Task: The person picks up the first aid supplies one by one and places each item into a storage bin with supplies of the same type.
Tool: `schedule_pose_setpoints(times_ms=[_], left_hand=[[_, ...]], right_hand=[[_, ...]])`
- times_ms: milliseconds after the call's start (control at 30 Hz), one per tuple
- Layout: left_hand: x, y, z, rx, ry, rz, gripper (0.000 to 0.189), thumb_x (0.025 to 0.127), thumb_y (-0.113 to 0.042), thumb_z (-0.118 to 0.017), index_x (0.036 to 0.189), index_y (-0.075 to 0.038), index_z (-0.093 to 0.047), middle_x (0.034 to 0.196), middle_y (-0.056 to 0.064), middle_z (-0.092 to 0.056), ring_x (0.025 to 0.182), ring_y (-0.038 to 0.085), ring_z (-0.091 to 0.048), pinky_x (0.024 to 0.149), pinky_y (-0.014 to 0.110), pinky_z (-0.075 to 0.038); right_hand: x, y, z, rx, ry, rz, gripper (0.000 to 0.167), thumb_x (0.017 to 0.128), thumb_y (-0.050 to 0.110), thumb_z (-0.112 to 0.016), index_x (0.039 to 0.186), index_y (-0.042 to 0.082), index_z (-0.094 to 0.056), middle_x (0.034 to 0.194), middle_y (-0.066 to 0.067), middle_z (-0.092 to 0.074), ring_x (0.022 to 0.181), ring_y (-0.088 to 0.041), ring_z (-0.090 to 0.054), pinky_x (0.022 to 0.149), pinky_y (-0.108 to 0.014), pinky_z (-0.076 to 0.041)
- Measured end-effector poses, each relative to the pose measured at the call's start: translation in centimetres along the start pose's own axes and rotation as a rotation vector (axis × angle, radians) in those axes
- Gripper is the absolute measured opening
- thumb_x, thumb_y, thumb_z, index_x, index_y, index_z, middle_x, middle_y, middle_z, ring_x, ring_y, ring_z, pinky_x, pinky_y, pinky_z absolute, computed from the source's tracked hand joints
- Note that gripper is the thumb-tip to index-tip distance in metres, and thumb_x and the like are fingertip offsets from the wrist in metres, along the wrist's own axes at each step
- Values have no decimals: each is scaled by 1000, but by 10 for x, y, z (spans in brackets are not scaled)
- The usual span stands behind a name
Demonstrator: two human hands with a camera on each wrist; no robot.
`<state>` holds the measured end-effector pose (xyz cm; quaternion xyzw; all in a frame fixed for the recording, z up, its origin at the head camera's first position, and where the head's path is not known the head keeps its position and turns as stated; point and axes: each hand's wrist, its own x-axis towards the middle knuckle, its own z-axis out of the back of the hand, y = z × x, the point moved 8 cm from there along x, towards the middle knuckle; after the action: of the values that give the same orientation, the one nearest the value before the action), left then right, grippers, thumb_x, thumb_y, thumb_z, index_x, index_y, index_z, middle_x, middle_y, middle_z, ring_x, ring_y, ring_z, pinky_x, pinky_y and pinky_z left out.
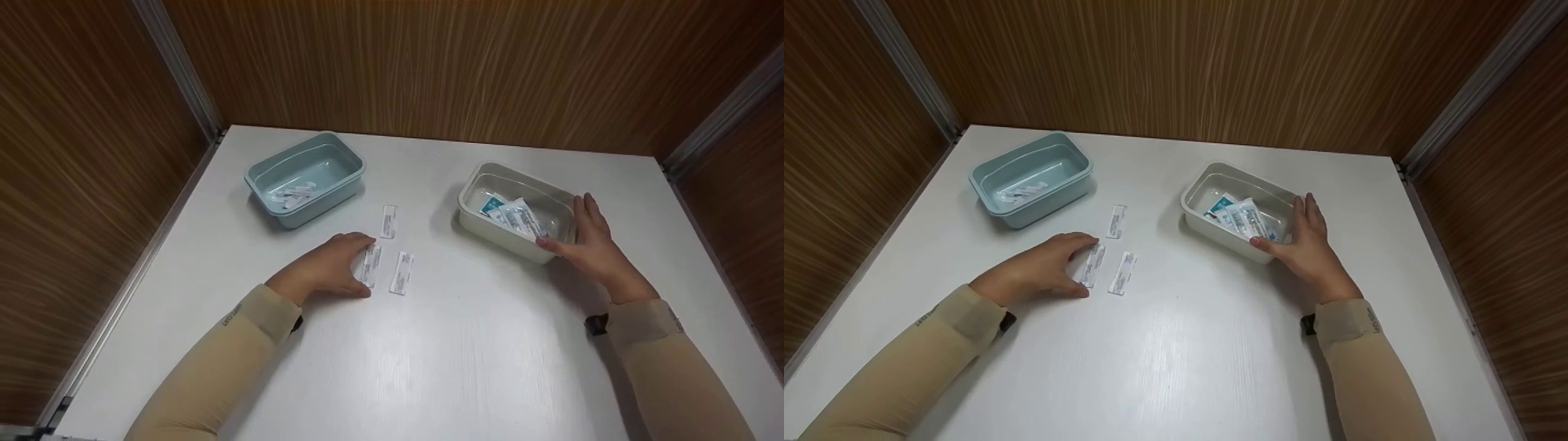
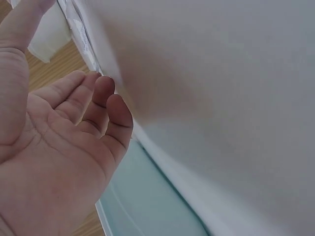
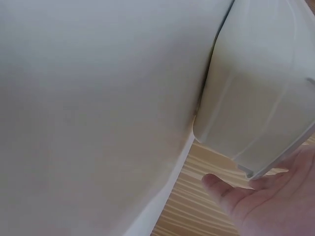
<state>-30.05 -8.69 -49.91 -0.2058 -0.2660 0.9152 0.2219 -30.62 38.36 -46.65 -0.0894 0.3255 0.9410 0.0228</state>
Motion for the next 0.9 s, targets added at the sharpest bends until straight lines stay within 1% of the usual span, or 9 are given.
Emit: schedule_pose_setpoints(times_ms=[167,300,467,667,767,900], left_hand=[[1,-2,0,7,-1,-22,105,84,-29,-101,172,-9,-46,176,11,-48,167,33,-42,141,49,-33],[0,-4,-1,6,-1,-30,101,84,-27,-100,169,-7,-50,168,12,-53,158,32,-50,138,48,-38],[0,-3,-2,7,-7,-26,96,83,-28,-101,165,-6,-55,160,13,-57,145,31,-58,135,47,-43],[-1,-1,-2,-2,-13,-31,91,81,-28,-102,159,-5,-62,151,12,-59,135,30,-58,130,46,-48],[-1,-1,-2,2,-15,-28,87,81,-29,-102,156,-7,-64,149,11,-59,135,29,-57,129,45,-48],[-1,0,-1,4,-17,-22,87,82,-30,-102,156,-9,-63,153,10,-58,141,30,-55,131,47,-46]], right_hand=[[-2,0,0,0,-10,14,142,96,67,-81,178,13,22,187,-13,31,174,-55,19,132,-88,-6],[-1,0,0,11,-9,20,146,95,66,-85,178,11,22,187,-15,30,174,-58,13,133,-86,-8],[0,2,0,23,-11,23,147,94,65,-87,178,11,20,188,-16,28,174,-59,11,133,-86,-9],[0,3,0,14,-16,14,145,94,63,-87,179,14,20,188,-18,27,173,-61,8,132,-87,-10],[0,2,0,17,-16,10,146,93,65,-87,179,15,20,188,-17,27,173,-61,9,132,-88,-9],[-1,2,0,24,-14,4,147,92,66,-88,179,15,20,188,-16,28,173,-61,10,132,-88,-9]])
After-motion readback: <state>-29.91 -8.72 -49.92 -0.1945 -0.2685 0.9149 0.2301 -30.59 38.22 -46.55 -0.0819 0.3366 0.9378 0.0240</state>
